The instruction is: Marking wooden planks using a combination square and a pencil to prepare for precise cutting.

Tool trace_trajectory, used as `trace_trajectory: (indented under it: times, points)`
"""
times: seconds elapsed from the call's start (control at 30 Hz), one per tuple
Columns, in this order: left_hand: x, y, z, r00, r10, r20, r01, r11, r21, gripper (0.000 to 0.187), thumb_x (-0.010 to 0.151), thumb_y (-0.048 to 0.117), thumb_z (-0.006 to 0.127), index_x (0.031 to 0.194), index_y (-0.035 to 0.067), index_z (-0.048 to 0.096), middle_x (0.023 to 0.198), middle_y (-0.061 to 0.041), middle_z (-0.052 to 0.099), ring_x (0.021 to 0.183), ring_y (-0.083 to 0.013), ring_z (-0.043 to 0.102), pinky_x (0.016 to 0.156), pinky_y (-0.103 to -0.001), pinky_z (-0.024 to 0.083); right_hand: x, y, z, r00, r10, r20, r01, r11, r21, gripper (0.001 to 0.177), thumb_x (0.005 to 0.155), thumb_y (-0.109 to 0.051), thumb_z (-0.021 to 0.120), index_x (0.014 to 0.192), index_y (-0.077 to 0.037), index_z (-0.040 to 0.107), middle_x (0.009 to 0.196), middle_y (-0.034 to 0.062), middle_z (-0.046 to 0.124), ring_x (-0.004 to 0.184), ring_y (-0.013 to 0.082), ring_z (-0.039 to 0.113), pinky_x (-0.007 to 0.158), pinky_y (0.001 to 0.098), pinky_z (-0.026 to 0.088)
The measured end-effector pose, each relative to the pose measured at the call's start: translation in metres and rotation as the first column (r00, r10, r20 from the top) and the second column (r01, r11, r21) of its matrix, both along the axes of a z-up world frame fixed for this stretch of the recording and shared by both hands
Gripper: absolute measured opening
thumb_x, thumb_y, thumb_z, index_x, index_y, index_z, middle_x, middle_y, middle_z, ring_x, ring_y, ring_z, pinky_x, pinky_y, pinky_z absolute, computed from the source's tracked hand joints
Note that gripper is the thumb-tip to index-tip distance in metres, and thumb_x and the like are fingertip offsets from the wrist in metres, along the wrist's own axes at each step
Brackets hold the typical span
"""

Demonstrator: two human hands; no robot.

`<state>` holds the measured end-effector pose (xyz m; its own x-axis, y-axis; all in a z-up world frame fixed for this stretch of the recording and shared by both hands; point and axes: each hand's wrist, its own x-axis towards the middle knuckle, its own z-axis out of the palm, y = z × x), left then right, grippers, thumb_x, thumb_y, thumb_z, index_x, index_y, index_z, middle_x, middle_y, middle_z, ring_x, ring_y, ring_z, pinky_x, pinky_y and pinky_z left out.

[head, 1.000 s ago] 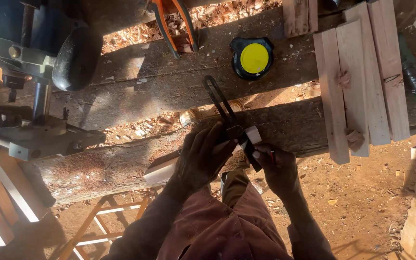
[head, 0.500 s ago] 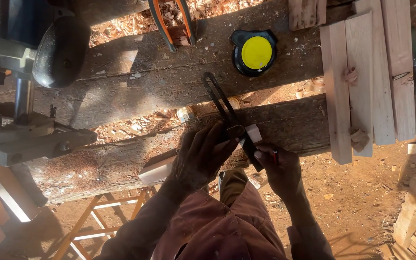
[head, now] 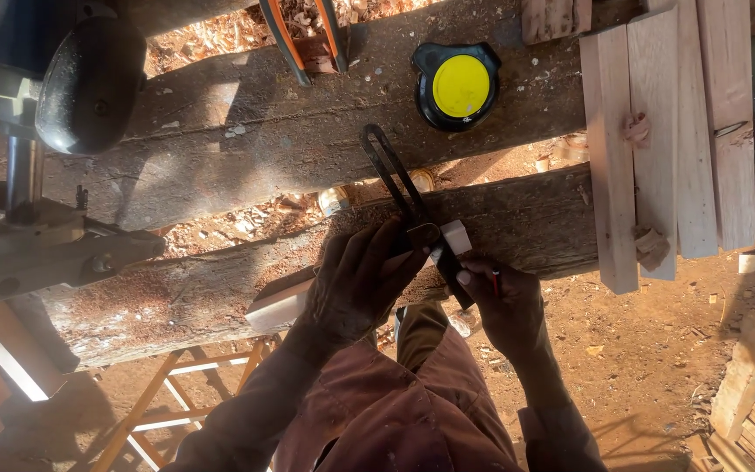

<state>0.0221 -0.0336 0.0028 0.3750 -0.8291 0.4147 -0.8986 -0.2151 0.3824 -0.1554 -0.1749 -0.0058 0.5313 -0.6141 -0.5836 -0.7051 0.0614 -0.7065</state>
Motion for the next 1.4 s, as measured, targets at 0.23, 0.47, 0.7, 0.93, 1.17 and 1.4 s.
trace_trajectory:
  times: [0.23,0.47,0.7,0.93,1.17,1.4]
  points:
    - [-0.001,0.000,0.002,0.999,0.008,0.044,-0.008,1.000,0.007,0.020,0.101,0.018,0.066,0.120,0.020,0.072,0.121,-0.013,0.067,0.103,-0.0280,0.065,0.075,-0.036,0.052,0.002,-0.005,0.018,0.995,-0.093,0.025,0.093,0.995,-0.026,0.023,0.099,-0.030,0.065,0.098,-0.013,0.080,0.049,0.0061,0.058,0.054,0.0114,0.055,0.058,0.0328,0.049]
    - [-0.002,0.002,-0.001,0.999,0.009,0.031,-0.009,1.000,-0.002,0.018,0.100,0.018,0.068,0.117,0.018,0.073,0.117,-0.013,0.068,0.101,-0.0284,0.066,0.075,-0.037,0.054,-0.015,-0.018,0.020,0.955,-0.129,0.266,0.139,0.990,-0.019,0.061,0.110,-0.038,0.027,0.102,0.000,0.073,0.052,0.0051,0.047,0.049,0.0105,0.043,0.048,0.0241,0.041]
    - [-0.001,0.003,-0.002,0.999,0.001,0.038,-0.001,1.000,-0.012,0.022,0.100,0.020,0.068,0.122,0.019,0.072,0.119,-0.011,0.068,0.104,-0.0272,0.066,0.076,-0.036,0.054,0.041,-0.006,0.037,0.943,-0.089,0.321,0.131,0.985,-0.112,0.009,0.094,-0.005,0.071,0.100,-0.001,0.076,0.047,0.0080,0.057,0.042,0.0106,0.055,0.042,0.0229,0.045]
    - [0.001,0.002,-0.002,0.999,-0.014,0.032,0.015,0.999,-0.033,0.019,0.101,0.019,0.067,0.119,0.017,0.073,0.117,-0.014,0.069,0.100,-0.0295,0.066,0.074,-0.038,0.054,0.032,-0.013,0.044,0.916,0.261,0.305,-0.112,0.896,-0.430,0.015,0.087,0.004,0.074,0.095,-0.007,0.082,0.059,0.0107,0.062,0.048,0.0197,0.061,0.042,0.0309,0.047]
    - [0.004,0.002,0.004,0.998,-0.062,-0.006,0.061,0.993,-0.097,0.022,0.102,0.021,0.062,0.119,0.013,0.072,0.116,-0.016,0.067,0.099,-0.0309,0.065,0.074,-0.038,0.054,0.004,-0.016,0.075,0.951,0.116,0.285,-0.042,0.966,-0.255,0.007,0.086,-0.001,0.075,0.092,-0.004,0.078,0.056,0.0091,0.062,0.052,0.0094,0.064,0.047,0.0286,0.051]
    - [0.004,0.017,0.010,0.984,-0.145,-0.105,0.136,0.987,-0.088,0.028,0.101,0.033,0.064,0.121,0.015,0.072,0.121,-0.017,0.065,0.102,-0.0353,0.063,0.078,-0.043,0.050,-0.021,-0.009,0.072,0.958,-0.008,0.288,0.063,0.981,-0.184,0.012,0.095,-0.008,0.070,0.088,0.002,0.071,0.058,0.0122,0.064,0.052,0.0126,0.060,0.048,0.0305,0.050]
